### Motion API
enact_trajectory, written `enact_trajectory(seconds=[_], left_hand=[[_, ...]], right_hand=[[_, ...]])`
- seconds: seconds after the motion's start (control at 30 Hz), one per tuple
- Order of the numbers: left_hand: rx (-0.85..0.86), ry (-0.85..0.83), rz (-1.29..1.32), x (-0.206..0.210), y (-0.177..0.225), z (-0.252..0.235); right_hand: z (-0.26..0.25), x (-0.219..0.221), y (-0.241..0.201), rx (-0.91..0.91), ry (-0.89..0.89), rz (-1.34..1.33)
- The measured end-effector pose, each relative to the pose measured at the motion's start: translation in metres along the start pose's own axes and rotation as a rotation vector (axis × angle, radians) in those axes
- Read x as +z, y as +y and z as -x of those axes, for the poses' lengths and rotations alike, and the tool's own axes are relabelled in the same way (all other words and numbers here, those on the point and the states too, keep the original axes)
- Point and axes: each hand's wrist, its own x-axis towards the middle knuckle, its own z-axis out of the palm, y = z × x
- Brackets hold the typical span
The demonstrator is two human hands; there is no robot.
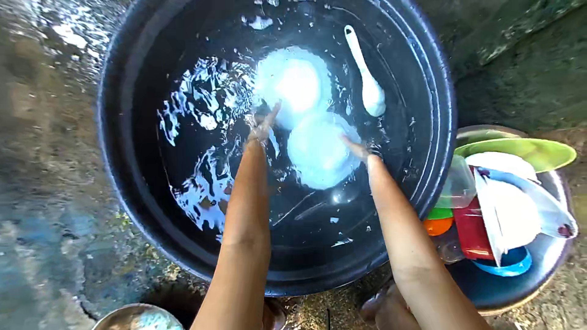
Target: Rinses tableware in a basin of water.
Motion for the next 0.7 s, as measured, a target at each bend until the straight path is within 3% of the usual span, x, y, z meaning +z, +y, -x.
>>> enact_trajectory(seconds=[0.1,0.23,0.37,0.47,0.57,0.7], left_hand=[[0.051,0.026,-0.087,0.003,0.025,0.013],[0.058,0.043,0.076,-0.001,0.014,0.004],[0.111,0.158,0.186,0.004,0.01,-0.01],[0.067,0.038,0.102,-0.003,0.024,0.01],[0.134,0.04,-0.012,-0.007,0.035,0.024],[0.266,-0.038,0.184,-0.03,0.042,0.028]], right_hand=[[0.001,0.001,0.013,-0.127,0.03,0.109],[0.001,-0.003,0.011,-0.012,0.095,0.027],[-0.005,-0.011,0.01,-0.02,0.031,0.113],[0.007,-0.019,0.001,-0.063,0.021,0.026],[0.016,-0.031,-0.009,-0.09,0.055,0.13],[0.047,-0.052,-0.017,-0.215,0.176,0.285]])
